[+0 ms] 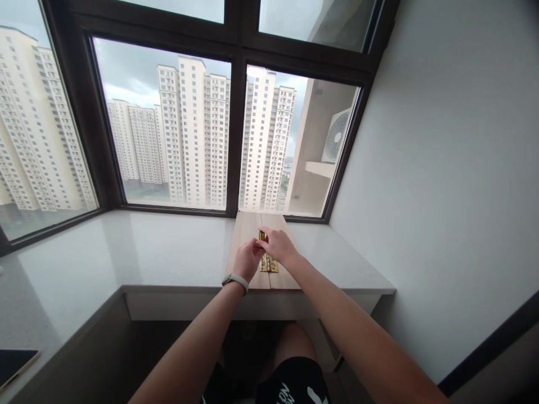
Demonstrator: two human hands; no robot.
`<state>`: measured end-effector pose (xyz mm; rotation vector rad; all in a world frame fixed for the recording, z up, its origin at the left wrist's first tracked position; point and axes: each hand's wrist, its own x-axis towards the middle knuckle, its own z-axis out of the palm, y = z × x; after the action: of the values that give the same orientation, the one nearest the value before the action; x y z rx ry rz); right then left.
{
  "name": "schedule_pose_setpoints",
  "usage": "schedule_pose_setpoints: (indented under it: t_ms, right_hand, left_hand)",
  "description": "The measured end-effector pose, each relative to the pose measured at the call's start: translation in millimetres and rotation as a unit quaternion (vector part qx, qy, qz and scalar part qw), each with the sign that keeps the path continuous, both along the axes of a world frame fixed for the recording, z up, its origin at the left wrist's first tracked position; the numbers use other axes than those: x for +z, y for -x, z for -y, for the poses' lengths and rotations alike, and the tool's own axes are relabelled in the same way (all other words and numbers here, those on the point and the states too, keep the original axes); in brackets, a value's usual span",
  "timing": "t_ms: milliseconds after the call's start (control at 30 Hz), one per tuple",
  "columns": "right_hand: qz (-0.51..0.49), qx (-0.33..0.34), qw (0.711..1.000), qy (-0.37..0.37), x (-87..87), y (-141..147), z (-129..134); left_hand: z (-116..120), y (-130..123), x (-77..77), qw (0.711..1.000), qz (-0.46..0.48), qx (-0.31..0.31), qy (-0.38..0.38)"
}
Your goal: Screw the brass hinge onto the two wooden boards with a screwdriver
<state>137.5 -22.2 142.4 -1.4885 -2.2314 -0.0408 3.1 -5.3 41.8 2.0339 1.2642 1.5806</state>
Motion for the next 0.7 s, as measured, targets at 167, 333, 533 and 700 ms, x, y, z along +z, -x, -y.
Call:
schedule_pose_setpoints:
  t_ms: [167, 333, 533, 700]
  right_hand:
    - [-0.030, 0.070, 0.997, -0.013, 12.2, -0.6, 1.2]
    - [0.001, 0.091, 0.996, 0.015, 23.4, 1.0, 0.6]
    - [0.046, 0.066, 0.997, -0.021, 27.0, 3.4, 6.1]
    - [0.081, 0.005, 0.996, -0.035, 27.5, 7.3, 11.9]
  left_hand:
    - [-1.5, 0.0, -0.4, 1.000, -0.004, -0.023, 0.008]
    - [-0.8, -1.4, -8.1, 0.999, -0.003, -0.034, 0.008]
    - [5.6, -1.1, -2.1, 0.999, 0.013, -0.039, 0.002]
    - [3.3, -4.1, 2.6, 1.000, 0.012, -0.003, -0.003]
